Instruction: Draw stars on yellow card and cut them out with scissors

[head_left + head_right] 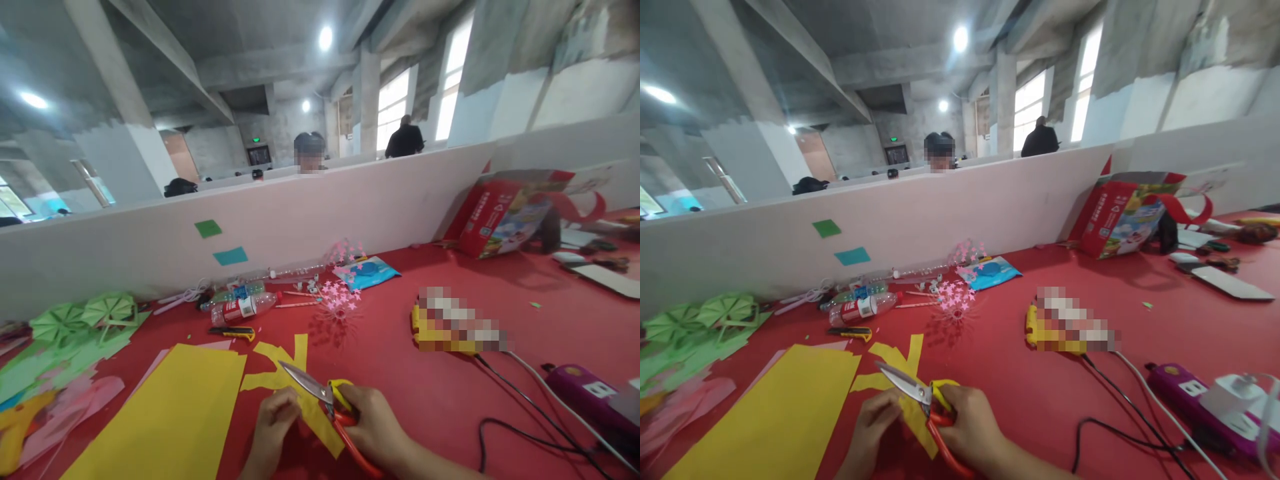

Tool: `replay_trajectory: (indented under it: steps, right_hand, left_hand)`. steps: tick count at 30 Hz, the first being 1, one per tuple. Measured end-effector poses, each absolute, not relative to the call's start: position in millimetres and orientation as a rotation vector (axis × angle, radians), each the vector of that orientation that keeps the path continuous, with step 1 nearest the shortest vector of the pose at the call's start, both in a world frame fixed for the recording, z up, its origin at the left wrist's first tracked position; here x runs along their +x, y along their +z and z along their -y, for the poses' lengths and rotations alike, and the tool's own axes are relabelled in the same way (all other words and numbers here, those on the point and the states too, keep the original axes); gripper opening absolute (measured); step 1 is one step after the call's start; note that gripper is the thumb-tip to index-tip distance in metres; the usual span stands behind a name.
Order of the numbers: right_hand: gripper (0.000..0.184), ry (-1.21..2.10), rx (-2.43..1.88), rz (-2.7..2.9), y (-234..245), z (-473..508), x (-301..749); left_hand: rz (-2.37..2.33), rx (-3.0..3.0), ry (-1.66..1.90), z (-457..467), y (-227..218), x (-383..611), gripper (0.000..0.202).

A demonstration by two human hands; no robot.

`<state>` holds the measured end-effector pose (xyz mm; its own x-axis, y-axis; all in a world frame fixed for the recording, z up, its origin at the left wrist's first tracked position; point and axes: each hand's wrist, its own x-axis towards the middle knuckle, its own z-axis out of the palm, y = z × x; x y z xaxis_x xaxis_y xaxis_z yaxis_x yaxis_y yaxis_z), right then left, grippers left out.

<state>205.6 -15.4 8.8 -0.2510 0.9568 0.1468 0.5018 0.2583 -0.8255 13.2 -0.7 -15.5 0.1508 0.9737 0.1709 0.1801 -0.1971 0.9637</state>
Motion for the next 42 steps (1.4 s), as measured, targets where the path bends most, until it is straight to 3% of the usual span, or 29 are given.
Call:
replay_trajectory:
  steps: [17, 29, 38, 42]
  right_hand:
    - [0.027, 1.049, -1.248, 1.57, -3, 12, 202]
    - [0.027, 0.901, -1.27, 1.431, 0, 3, 212]
    - [0.014, 0.902, -1.179, 1.374, -6, 0, 211]
    - [0.018, 0.863, -1.123, 1.289, -5, -8, 221]
  left_hand:
    - [-1.398, 1.522, 1.255, 4, 4, 37, 0.029]
    - [-1.345, 1.713, 1.346, -17, 4, 60, 0.028]
    - [-1.295, 1.758, 1.404, -17, -1, 50, 0.027]
    - [-1.321, 2.048, 1.23, -17, -6, 52, 0.029]
